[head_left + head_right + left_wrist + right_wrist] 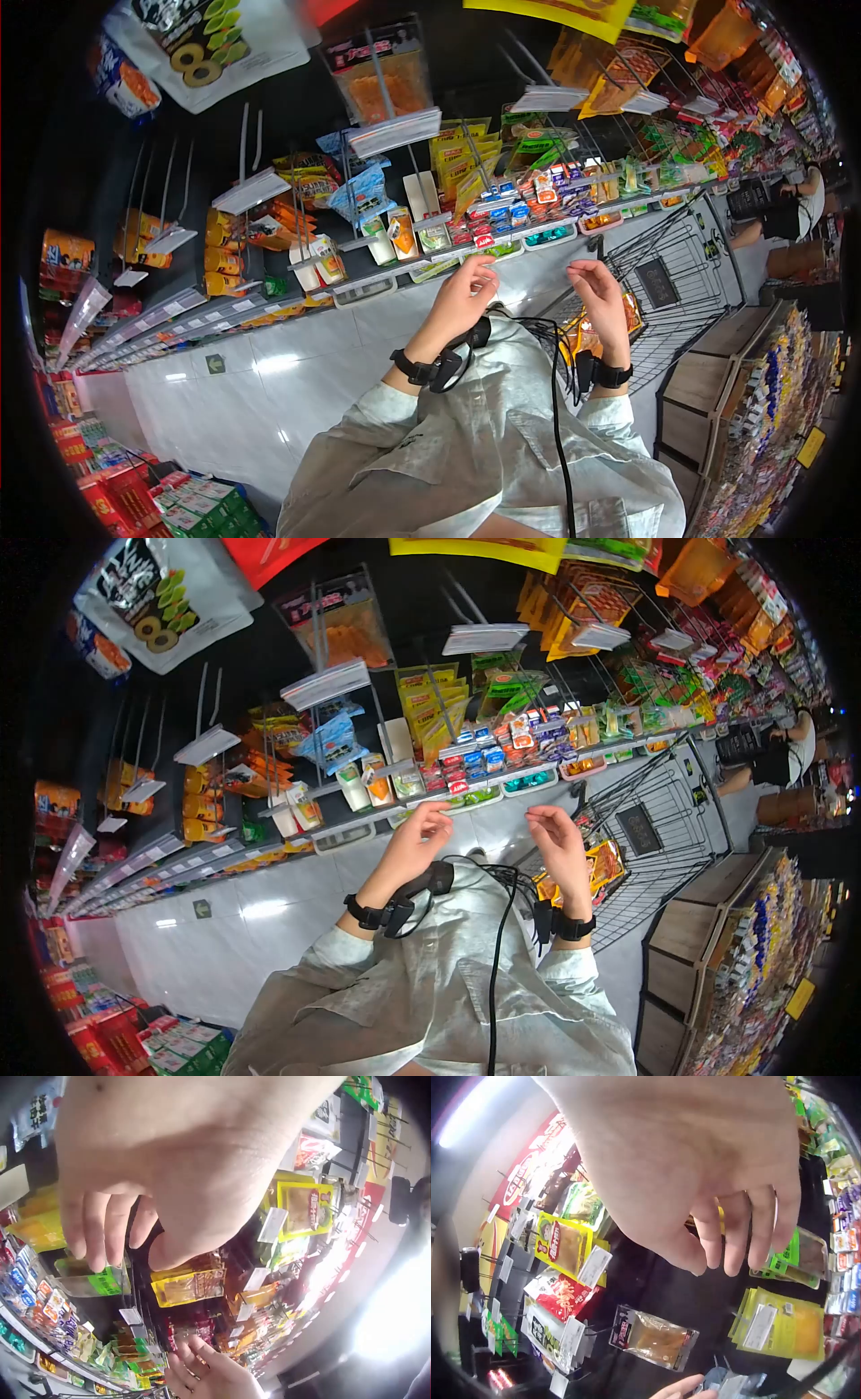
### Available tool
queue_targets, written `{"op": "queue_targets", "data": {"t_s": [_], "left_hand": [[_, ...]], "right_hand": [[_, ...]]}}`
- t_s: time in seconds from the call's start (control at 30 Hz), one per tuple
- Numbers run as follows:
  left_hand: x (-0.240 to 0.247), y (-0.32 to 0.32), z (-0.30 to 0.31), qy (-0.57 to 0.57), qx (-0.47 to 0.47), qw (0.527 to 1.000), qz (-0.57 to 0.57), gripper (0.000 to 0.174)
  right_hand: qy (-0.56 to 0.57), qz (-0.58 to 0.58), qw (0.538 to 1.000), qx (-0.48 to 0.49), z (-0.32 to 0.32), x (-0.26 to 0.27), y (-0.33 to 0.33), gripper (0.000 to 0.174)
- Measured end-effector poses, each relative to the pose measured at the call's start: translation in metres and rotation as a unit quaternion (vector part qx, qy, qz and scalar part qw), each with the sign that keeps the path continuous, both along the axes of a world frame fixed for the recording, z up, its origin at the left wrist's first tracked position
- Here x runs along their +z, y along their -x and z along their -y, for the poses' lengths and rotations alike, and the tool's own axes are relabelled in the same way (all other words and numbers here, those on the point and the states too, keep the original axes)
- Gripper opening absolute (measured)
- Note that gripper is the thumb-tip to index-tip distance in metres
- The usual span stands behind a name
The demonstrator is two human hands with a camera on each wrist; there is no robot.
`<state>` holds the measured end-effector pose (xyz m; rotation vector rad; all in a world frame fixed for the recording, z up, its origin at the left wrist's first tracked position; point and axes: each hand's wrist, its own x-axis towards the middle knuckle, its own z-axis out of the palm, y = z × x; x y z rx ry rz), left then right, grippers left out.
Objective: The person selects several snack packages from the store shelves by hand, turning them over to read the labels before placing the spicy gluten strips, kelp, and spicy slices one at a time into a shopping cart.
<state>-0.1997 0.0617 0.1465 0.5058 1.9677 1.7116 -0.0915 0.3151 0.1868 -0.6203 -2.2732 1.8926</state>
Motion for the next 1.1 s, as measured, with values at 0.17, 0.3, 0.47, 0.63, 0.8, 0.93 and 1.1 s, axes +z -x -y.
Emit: {"op": "queue_targets", "data": {"t_s": [0.17, 0.3, 0.47, 0.63, 0.8, 0.93, 1.1], "left_hand": [[-0.019, 0.016, 0.017, 0.012, 0.075, 0.997, 0.01, 0.048], [-0.03, 0.042, 0.008, 0.004, 0.102, 0.994, 0.031, 0.06], [-0.032, 0.079, -0.025, -0.008, 0.129, 0.991, 0.043, 0.067], [-0.031, 0.11, -0.061, 0.03, 0.161, 0.985, 0.059, 0.066], [-0.016, 0.133, -0.082, 0.063, 0.18, 0.978, 0.088, 0.068], [-0.054, 0.136, -0.081, 0.149, 0.225, 0.963, 0.03, 0.064], [-0.05, 0.139, -0.095, 0.15, 0.244, 0.958, 0.033, 0.063]], "right_hand": [[0.056, 0.029, 0.998, 0.015, -0.001, -0.011, 0.043, 0.018], [0.085, 0.009, 0.995, 0.053, -0.013, -0.027, 0.093, 0.02], [0.104, 0.007, 0.989, 0.101, -0.039, -0.052, 0.158, 0.022], [0.133, -0.01, 0.979, 0.153, -0.055, -0.079, 0.218, 0.026], [0.06, -0.011, 0.981, 0.183, -0.064, -0.103, 0.263, 0.043], [0.028, 0.001, 0.972, 0.231, -0.066, -0.121, 0.282, 0.056], [-0.027, -0.016, 0.964, 0.264, -0.063, -0.153, 0.293, 0.057]]}}
